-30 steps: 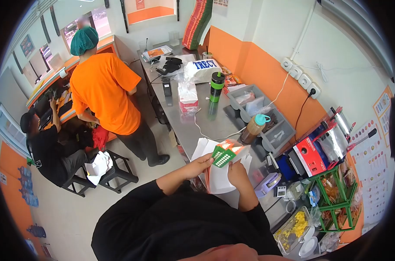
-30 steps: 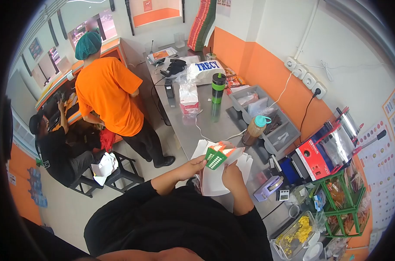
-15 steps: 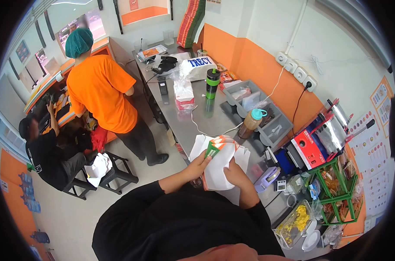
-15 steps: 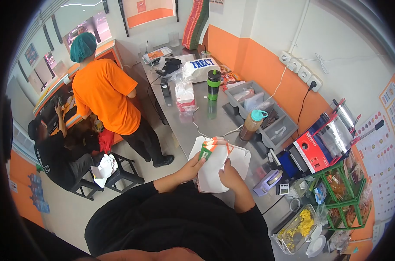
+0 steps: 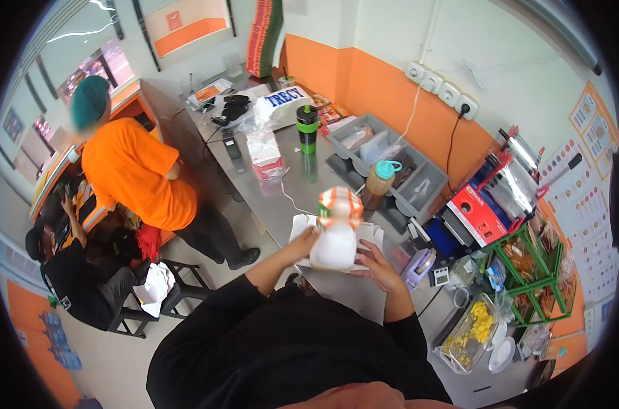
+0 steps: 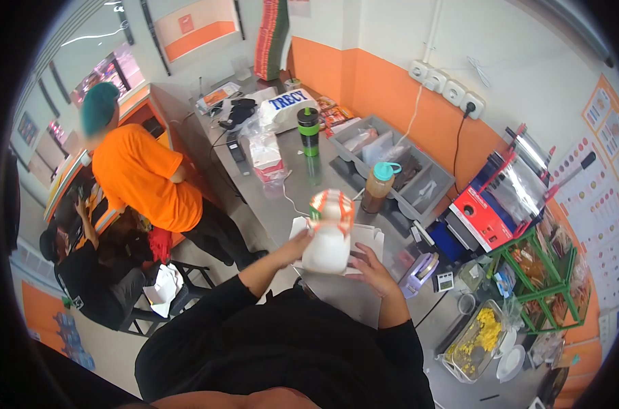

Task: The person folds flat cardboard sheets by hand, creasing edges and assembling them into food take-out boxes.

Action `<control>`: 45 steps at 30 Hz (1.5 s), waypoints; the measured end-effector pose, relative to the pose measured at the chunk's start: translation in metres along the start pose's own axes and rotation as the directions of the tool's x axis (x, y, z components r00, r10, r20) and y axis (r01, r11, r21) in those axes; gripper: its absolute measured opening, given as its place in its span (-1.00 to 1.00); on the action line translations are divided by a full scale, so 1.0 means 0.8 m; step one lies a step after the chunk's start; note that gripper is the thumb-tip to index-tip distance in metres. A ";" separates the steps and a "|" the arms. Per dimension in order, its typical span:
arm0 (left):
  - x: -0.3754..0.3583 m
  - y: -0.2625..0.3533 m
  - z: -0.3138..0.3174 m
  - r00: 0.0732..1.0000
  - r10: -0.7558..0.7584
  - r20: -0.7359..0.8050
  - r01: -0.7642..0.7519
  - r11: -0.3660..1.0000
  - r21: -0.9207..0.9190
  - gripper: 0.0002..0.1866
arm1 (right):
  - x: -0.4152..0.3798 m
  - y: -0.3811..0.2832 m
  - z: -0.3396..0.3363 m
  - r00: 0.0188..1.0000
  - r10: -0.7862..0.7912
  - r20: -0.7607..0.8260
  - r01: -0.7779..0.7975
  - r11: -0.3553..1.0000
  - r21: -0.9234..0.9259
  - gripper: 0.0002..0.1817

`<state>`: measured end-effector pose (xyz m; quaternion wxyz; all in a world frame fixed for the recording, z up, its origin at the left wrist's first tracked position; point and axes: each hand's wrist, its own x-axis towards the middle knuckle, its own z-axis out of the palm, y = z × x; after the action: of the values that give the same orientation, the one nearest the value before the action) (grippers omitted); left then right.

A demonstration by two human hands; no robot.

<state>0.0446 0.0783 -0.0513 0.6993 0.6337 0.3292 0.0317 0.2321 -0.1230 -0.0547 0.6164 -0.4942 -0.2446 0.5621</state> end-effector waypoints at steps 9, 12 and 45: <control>0.216 -0.011 -0.100 0.838 0.180 -0.515 -0.265 0.960 -0.095 -0.63 | 0.006 0.060 -0.061 0.919 -0.362 -0.155 -0.087 0.199 -0.976 -0.32; 0.232 -0.006 -0.102 0.769 0.238 -0.594 -0.214 0.970 0.113 -0.63 | 0.011 0.066 -0.052 0.958 -0.276 -0.071 -0.066 0.028 -0.997 -0.29; -0.019 -0.071 -0.017 0.851 0.512 0.118 -0.416 0.518 0.747 -0.38 | 0.027 0.039 -0.052 0.898 -0.390 -0.203 0.125 0.669 -0.733 -0.86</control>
<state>0.0051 0.0720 -0.0962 0.3195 0.9248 0.1708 0.1158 0.2589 -0.1204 -0.1042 0.4878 -0.7407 -0.3969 0.2364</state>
